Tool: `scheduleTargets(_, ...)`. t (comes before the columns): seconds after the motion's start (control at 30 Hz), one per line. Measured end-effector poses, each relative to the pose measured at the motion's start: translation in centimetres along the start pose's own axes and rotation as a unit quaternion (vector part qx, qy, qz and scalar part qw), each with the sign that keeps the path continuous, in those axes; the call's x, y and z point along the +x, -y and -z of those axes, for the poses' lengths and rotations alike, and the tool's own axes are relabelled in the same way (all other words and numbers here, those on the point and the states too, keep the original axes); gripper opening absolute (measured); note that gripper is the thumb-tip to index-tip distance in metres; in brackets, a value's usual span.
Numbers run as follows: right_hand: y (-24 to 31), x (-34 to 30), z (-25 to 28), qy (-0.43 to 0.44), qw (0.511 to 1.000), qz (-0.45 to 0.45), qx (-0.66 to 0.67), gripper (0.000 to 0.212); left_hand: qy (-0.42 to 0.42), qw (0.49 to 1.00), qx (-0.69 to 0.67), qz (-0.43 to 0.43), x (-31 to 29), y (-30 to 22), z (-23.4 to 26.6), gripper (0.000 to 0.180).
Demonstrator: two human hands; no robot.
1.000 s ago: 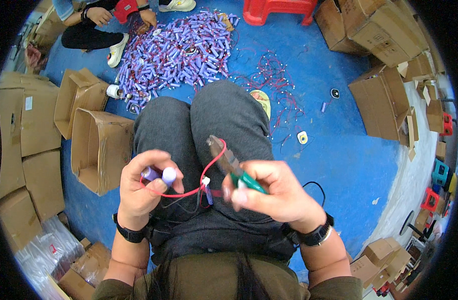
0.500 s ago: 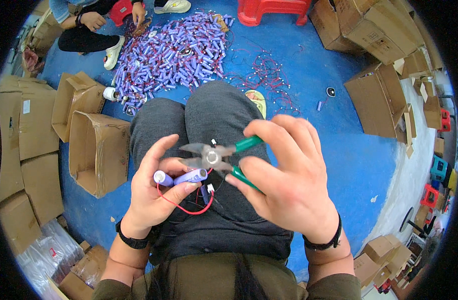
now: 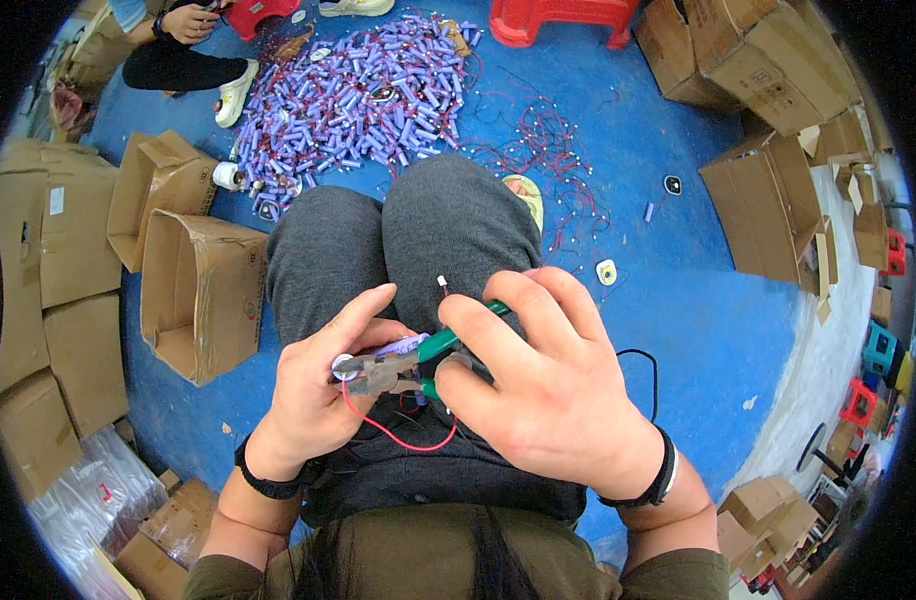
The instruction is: Assembling electronic battery packs by cutting and stripping wires using pliers.
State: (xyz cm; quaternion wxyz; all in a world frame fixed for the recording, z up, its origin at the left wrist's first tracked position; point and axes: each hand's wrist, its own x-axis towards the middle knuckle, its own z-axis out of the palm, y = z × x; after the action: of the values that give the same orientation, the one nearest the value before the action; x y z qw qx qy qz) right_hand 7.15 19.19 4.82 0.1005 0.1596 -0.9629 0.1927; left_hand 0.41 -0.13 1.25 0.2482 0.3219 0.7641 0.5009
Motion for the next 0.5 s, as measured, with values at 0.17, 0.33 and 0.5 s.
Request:
scheduleTargets(0.17,0.4,-0.5,-0.2,0.008,1.0,-0.017,-0.001,0.014,-0.017,0.998,0.043,-0.032,0.4,-0.2,0.3,0.05)
scheduleTargets(0.33,0.3,-0.5,-0.3,0.013,0.999,-0.017,0.031,0.015,-0.021,0.998,0.05,-0.029,0.4,-0.4,0.4,0.05)
scheduleTargets(0.5,0.5,-0.9,-0.7,-0.031,0.999,-0.04,0.017,0.017,-0.026,0.999,0.04,-0.009,0.5,-0.8,0.5,0.047)
